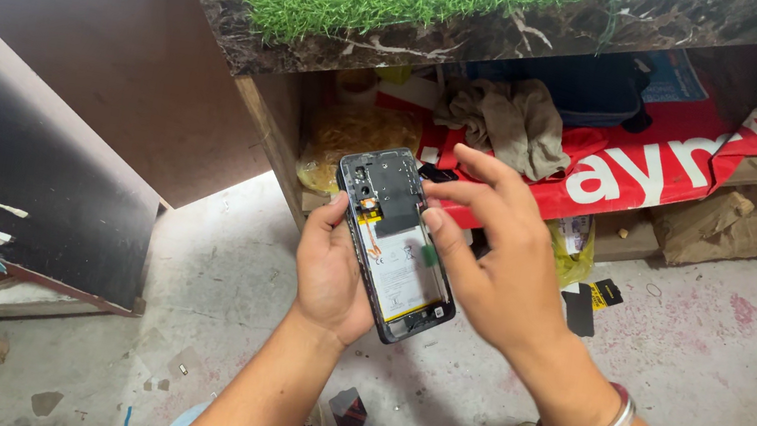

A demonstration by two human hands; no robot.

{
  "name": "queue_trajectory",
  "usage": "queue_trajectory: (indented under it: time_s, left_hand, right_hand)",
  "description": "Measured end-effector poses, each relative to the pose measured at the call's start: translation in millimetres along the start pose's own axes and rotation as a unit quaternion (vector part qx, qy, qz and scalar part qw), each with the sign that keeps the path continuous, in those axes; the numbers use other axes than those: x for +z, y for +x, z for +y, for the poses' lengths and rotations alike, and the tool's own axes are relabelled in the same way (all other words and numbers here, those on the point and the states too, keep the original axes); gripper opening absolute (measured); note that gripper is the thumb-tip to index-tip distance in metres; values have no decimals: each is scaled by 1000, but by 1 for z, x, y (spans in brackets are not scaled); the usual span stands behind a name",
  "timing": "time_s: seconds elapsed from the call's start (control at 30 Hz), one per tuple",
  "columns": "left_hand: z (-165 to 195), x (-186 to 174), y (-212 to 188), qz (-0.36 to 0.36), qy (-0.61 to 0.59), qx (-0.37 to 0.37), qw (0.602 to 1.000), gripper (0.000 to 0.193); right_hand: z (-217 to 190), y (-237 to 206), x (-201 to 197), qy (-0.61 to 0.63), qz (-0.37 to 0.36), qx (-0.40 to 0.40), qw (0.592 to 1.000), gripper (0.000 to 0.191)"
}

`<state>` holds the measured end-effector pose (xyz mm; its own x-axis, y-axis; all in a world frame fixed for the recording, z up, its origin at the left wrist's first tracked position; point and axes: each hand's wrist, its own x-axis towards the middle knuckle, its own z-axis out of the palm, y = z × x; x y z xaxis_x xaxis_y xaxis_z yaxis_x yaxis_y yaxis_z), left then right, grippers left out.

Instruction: The person holds a smartphone, removes and reattaches the back cover to check the internal battery and board, then snaps the cover back on. They wrap rubber bands around the phone body, power on the screen, and tap the display while the bands hold the assembly together.

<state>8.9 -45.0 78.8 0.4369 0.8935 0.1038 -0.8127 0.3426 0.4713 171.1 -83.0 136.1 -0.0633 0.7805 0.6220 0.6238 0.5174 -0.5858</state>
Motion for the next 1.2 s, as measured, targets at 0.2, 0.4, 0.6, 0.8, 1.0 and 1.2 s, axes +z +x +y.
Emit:
queue_trajectory:
  time_s: [0.2,0.4,0.6,0.8,1.0,1.2]
  left_hand:
    - [-2,1,-2,-8,-8,-23,1000,66]
    - [-1,0,-2,-36,-22,-18,999,66]
    - [4,4,0,-20,-23,-10,999,70]
    - [3,3,0,-25,-25,22,999,69]
    - [4,1,3,-14,5,22,1000,64]
    - [6,0,3,-8,22,34,999,67]
  right_hand:
    - [11,2,3,57,-5,54,997,25]
    - [24,-1,11,121,-33,111,986,28]
    - [48,-10,21,266,-47,198,942,23]
    - [61,-17,26,283,-64,226,930,21]
    - [62,-16,24,324,-90,257,906,23]
    - [63,-14,20,411,-111,312,850,28]
